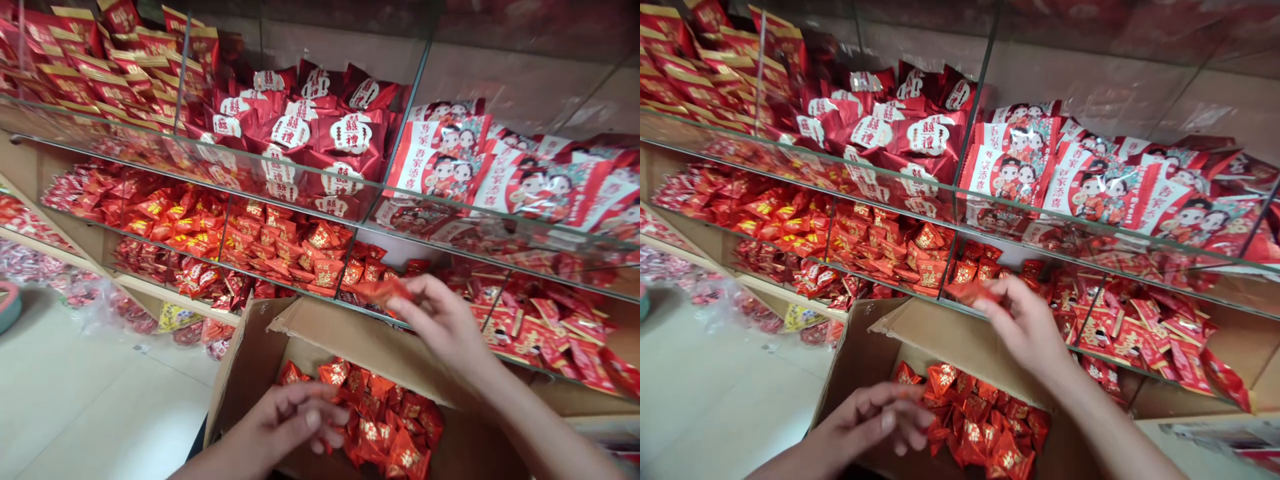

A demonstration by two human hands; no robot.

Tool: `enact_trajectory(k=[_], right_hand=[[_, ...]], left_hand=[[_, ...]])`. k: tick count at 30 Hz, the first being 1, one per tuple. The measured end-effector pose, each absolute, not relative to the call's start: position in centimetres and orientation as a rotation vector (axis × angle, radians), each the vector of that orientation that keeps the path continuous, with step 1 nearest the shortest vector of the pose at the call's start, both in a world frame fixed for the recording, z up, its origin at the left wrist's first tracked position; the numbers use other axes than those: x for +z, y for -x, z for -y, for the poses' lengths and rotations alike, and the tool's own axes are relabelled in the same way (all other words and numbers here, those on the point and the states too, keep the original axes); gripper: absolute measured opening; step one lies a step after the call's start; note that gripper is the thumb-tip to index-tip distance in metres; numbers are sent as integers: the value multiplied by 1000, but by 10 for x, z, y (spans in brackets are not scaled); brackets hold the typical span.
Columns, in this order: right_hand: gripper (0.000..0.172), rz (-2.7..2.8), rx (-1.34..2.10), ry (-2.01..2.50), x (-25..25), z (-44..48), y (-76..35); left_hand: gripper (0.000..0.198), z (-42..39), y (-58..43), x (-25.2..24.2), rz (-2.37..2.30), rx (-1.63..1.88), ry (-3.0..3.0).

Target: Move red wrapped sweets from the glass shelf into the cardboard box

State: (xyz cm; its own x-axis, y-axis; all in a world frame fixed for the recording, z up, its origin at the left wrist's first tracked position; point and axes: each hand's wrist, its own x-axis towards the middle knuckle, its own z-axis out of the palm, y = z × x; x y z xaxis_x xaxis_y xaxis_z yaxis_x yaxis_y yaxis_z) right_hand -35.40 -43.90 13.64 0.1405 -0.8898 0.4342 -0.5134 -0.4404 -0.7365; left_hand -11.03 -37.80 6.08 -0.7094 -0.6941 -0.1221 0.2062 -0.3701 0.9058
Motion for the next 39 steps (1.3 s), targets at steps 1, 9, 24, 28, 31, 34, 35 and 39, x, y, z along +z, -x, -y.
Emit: enact_trajectory(k=[1, 9, 24, 28, 31, 34, 35, 39], right_hand=[[4, -1288, -1190, 2162, 137, 424, 347], [25, -1179, -1063, 2152, 124, 388, 337], [29, -1381, -1189, 1630, 132, 434, 355], [30, -1656, -1043, 1737, 115, 489, 366], [28, -1826, -691, 1999, 103, 519, 350], [27, -1909, -441, 2177, 101, 533, 334], [28, -1909, -381, 2228, 101, 534, 330], [46, -1985, -223, 2433, 105, 537, 326]], left_hand=[[39, 382, 117, 71, 1153, -2176, -570], [24, 406, 152, 91, 925, -1969, -570], [37, 386, 125, 65, 1568, -1653, -851], [29, 378, 127, 54, 1692, -1701, -962], [27, 375, 132, 53, 1811, -1684, -1030], [28, 375, 129, 49, 1877, -1683, -1068], [30, 376, 126, 46, 1887, -1696, -1068], [31, 380, 114, 30, 1966, -1721, -981]])
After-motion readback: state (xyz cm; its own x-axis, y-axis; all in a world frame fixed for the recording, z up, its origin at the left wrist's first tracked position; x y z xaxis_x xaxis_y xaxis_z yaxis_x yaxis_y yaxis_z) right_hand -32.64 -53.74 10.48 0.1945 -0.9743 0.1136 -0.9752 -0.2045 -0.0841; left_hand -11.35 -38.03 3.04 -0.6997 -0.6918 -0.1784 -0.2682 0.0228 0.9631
